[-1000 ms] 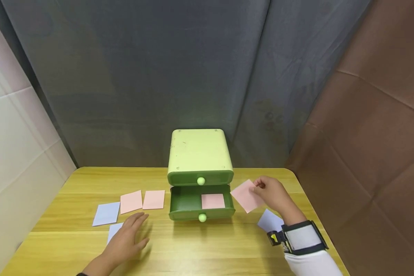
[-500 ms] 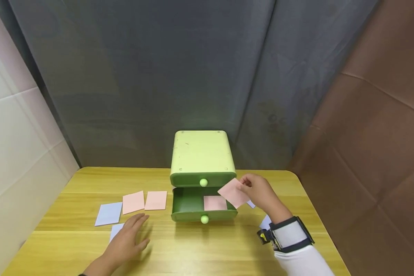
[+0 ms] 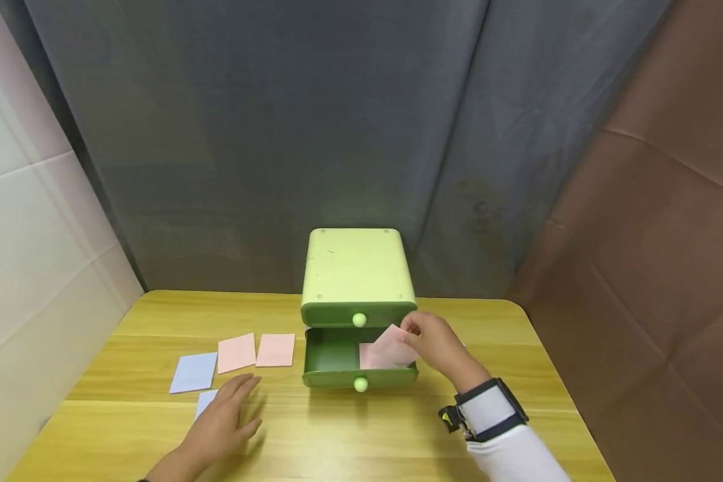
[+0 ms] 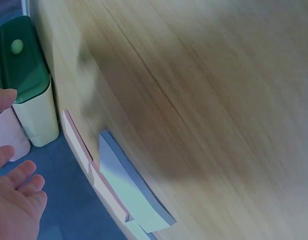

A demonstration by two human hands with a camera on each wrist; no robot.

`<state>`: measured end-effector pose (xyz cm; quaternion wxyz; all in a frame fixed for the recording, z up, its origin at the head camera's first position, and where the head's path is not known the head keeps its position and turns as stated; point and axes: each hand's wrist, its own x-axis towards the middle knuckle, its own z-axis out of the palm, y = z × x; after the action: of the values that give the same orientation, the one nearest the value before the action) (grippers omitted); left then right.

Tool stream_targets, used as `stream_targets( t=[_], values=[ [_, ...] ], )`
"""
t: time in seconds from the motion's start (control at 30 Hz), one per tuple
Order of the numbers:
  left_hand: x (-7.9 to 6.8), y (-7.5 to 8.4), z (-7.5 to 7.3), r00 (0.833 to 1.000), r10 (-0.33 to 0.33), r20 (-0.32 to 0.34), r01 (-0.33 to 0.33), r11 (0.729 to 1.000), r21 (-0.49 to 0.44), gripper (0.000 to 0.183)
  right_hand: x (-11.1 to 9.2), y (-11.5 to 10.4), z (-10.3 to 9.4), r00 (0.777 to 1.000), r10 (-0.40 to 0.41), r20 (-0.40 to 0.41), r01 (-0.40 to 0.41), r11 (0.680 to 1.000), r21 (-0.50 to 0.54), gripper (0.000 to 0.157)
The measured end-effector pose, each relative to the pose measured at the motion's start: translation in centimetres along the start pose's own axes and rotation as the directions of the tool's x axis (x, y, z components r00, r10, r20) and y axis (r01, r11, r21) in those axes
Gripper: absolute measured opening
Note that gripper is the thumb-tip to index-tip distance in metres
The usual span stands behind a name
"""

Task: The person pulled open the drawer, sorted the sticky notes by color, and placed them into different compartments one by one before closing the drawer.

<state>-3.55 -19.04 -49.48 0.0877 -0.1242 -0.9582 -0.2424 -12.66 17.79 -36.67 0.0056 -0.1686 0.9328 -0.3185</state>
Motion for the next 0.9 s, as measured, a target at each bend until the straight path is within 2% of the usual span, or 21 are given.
stream_targets(
  t=[0.23,0.5,0.63,0.9],
  values=[
    [-0.2,-0.2,0.0,1.000,-0.007,0.013,0.008,1.000,-0.005,0.068,0.3,0.0,1.2,0.999,-0.026,0.047,0.026,1.000,-0.009,0.013],
    [-0.3,-0.3,0.1,1.000,-0.011,0.010,0.011,1.000,-0.011,0.069,0.7,-0.1,2.3,0.991,0.003,0.135,-0.004,1.000,0.006,0.014],
    [-0.4,-0.4,0.1,1.000,-0.009,-0.004,0.009,1.000,-0.004,0.070,1.0,-0.2,2.8,0.990,-0.012,0.143,0.010,1.000,0.013,0.014],
    [-0.6,-0.7,0.1,1.000,-0.019,-0.007,0.019,1.000,0.000,0.071,1.6,-0.4,3.8,0.993,0.013,0.120,-0.011,1.000,-0.019,0.013]
  ],
)
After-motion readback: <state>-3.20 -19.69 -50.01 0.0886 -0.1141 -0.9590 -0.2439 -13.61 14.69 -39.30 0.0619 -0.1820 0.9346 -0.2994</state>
